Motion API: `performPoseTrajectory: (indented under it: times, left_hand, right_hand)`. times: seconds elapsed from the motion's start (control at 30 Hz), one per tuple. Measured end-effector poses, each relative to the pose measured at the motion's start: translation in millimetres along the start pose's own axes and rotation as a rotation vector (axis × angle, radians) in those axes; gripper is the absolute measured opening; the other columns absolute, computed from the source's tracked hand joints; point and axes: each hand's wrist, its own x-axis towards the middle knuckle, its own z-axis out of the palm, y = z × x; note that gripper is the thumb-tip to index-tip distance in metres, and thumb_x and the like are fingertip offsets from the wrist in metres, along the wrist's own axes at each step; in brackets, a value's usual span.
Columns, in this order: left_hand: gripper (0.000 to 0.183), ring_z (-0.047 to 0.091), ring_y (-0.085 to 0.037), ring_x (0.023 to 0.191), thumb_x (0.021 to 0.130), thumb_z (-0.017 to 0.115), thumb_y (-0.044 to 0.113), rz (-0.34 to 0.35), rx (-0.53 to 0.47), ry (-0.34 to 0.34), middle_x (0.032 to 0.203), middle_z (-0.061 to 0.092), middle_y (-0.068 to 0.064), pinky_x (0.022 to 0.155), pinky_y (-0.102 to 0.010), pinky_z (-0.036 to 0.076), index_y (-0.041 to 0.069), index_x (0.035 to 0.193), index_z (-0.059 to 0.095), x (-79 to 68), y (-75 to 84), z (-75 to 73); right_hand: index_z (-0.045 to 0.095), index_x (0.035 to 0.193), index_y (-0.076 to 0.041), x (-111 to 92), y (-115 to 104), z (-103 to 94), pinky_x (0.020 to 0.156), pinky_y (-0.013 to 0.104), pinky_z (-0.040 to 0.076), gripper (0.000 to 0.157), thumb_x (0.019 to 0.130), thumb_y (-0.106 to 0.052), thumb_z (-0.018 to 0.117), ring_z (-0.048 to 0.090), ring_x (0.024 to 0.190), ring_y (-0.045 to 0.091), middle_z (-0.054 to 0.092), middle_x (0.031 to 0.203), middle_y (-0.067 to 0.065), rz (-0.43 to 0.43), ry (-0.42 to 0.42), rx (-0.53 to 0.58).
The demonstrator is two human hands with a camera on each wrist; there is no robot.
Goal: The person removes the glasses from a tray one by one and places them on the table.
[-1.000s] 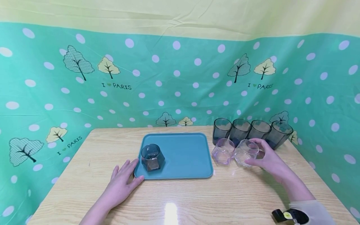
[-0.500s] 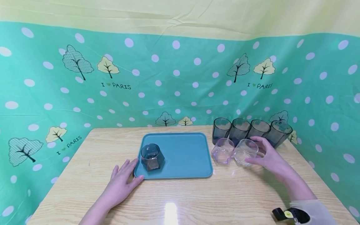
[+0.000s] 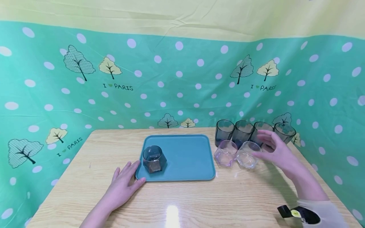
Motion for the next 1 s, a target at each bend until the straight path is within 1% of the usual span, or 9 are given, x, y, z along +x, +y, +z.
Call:
performPoseTrajectory:
  times: [0.03, 0.27, 0.33, 0.37, 0.57, 0.67, 0.73, 0.8, 1.0]
  left_hand:
    - [0.081, 0.027, -0.054, 0.161, 0.108, 0.073, 0.045, 0.001, 0.001, 0.001, 0.165, 0.05, -0.027, 0.127, -0.076, 0.004, -0.001, 0.167, 0.043, 0.1, 0.0, -0.1]
    - [0.082, 0.027, -0.054, 0.161, 0.107, 0.073, 0.046, -0.01, 0.007, -0.005, 0.166, 0.049, -0.027, 0.128, -0.076, 0.003, -0.001, 0.167, 0.043, -0.1, -0.2, 0.1]
    - [0.082, 0.027, -0.054, 0.161, 0.107, 0.073, 0.046, -0.012, 0.006, -0.006, 0.166, 0.049, -0.027, 0.128, -0.076, 0.003, -0.001, 0.167, 0.043, -0.3, -0.3, 0.4]
    - [0.082, 0.027, -0.054, 0.161, 0.107, 0.073, 0.046, -0.012, 0.005, -0.007, 0.166, 0.049, -0.027, 0.128, -0.076, 0.003, -0.001, 0.167, 0.043, -0.3, -0.3, 0.6]
    - [0.081, 0.027, -0.053, 0.161, 0.107, 0.074, 0.045, -0.006, -0.001, 0.0, 0.166, 0.049, -0.026, 0.128, -0.075, 0.003, -0.001, 0.167, 0.043, -0.2, 0.3, 0.9]
    - [0.081, 0.027, -0.053, 0.161, 0.107, 0.074, 0.044, -0.007, -0.002, 0.003, 0.166, 0.049, -0.027, 0.128, -0.075, 0.003, -0.001, 0.167, 0.043, -0.6, 0.5, 0.8]
    - [0.082, 0.027, -0.054, 0.161, 0.107, 0.074, 0.045, -0.007, 0.0, 0.003, 0.166, 0.049, -0.027, 0.128, -0.076, 0.003, -0.001, 0.167, 0.043, -0.8, 0.5, 0.7]
    - [0.082, 0.027, -0.053, 0.161, 0.107, 0.074, 0.045, -0.009, 0.003, 0.002, 0.166, 0.049, -0.026, 0.128, -0.076, 0.004, -0.001, 0.167, 0.043, -1.1, 0.4, 0.8]
    - [0.082, 0.027, -0.053, 0.161, 0.107, 0.074, 0.046, -0.011, -0.002, -0.001, 0.166, 0.049, -0.026, 0.128, -0.075, 0.003, 0.0, 0.168, 0.043, -1.0, 0.6, 1.1]
  right_hand:
    - [0.025, 0.173, -0.005, 0.2, -4.0, -0.3, 0.113, 0.012, 0.042, 0.098, 0.097, -0.011, 0.087, 0.033, 0.156, 0.054, 0.038, 0.169, 0.027, -0.001, -0.001, -0.002]
    - [0.025, 0.175, -0.012, 4.6, -36.7, 8.8, 0.124, 0.038, 0.043, 0.099, 0.098, -0.018, 0.088, 0.032, 0.159, 0.051, 0.036, 0.173, 0.021, -0.008, -0.021, -0.011]
    - [0.025, 0.175, -0.013, 5.8, -45.4, 13.3, 0.125, 0.04, 0.041, 0.099, 0.098, -0.018, 0.088, 0.032, 0.16, 0.05, 0.036, 0.174, 0.019, -0.022, -0.025, -0.005]
    - [0.025, 0.175, -0.013, 6.2, -49.4, 15.6, 0.125, 0.04, 0.041, 0.099, 0.098, -0.019, 0.088, 0.032, 0.16, 0.049, 0.037, 0.174, 0.018, -0.028, -0.025, -0.005]
    - [0.03, 0.172, -0.012, 11.3, -67.4, 31.2, 0.114, 0.016, 0.045, 0.094, 0.098, -0.018, 0.088, 0.033, 0.161, 0.045, 0.041, 0.172, 0.016, -0.07, -0.036, 0.036]
    - [0.035, 0.17, -0.013, 14.4, -75.5, 40.4, 0.123, 0.032, 0.043, 0.09, 0.098, -0.019, 0.088, 0.034, 0.161, 0.041, 0.043, 0.171, 0.013, -0.082, -0.041, 0.05]
    - [0.038, 0.169, -0.015, 16.9, -80.4, 47.4, 0.128, 0.049, 0.038, 0.088, 0.098, -0.02, 0.089, 0.034, 0.162, 0.039, 0.045, 0.17, 0.01, -0.086, -0.041, 0.061]
    - [0.04, 0.168, -0.015, 19.6, -84.7, 54.9, 0.129, 0.059, 0.032, 0.086, 0.097, -0.021, 0.089, 0.034, 0.162, 0.037, 0.047, 0.168, 0.007, -0.093, -0.042, 0.083]
    - [0.043, 0.166, -0.016, 30.0, -93.0, 76.9, 0.132, 0.056, 0.028, 0.082, 0.097, -0.015, 0.089, 0.037, 0.161, 0.035, 0.049, 0.166, 0.008, -0.118, -0.073, 0.181]
